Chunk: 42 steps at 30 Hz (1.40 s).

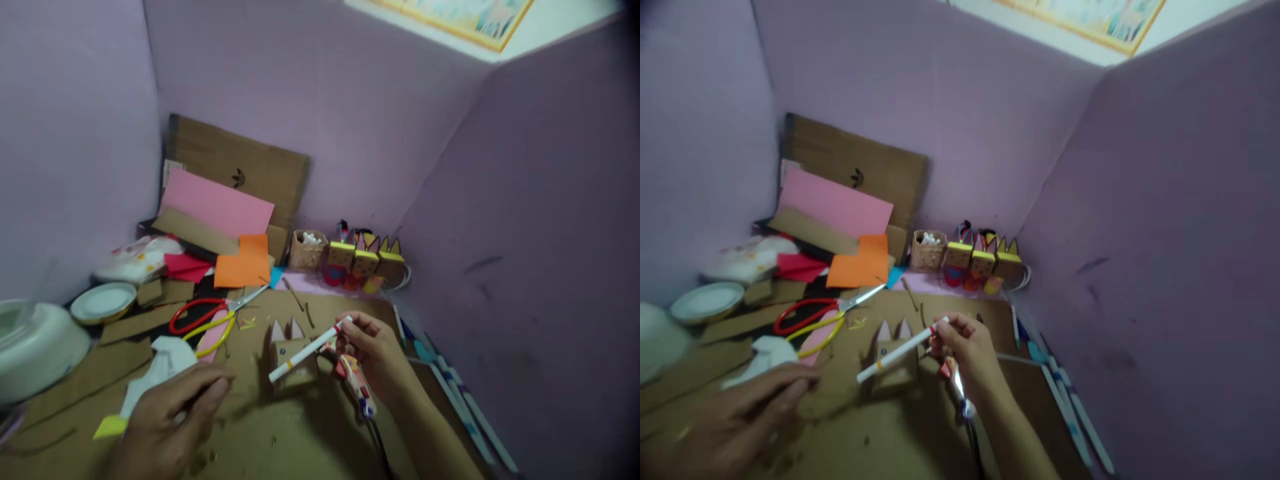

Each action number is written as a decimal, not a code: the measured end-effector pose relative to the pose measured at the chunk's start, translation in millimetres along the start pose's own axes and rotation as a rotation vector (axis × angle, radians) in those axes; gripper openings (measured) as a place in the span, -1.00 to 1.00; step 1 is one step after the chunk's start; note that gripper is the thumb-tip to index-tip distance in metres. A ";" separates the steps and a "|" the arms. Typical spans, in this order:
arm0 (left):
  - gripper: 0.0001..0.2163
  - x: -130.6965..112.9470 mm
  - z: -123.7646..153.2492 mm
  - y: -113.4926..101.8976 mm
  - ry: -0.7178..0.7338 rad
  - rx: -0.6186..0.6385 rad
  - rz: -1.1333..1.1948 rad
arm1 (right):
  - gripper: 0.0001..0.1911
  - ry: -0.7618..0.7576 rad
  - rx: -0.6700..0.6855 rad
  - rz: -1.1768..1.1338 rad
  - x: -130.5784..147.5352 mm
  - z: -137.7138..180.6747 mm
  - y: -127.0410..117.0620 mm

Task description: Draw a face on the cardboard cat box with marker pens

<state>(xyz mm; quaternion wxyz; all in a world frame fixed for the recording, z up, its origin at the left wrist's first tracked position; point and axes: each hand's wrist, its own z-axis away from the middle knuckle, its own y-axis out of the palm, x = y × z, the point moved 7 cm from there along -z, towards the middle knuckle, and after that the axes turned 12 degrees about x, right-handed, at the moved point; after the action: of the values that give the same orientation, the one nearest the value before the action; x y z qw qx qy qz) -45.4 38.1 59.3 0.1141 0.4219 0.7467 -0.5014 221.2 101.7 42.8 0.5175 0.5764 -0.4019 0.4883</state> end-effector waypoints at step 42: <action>-0.73 -27.9 7.6 44.2 0.327 0.394 -0.099 | -0.46 0.484 0.814 0.079 -85.5 88.4 67.5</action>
<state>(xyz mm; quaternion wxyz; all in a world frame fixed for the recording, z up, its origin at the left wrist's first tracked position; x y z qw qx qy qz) 2.8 23.5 43.4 -0.1171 0.4743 0.6629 -0.5673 151.7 1.1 -26.1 0.3092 0.5864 -0.0675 0.7456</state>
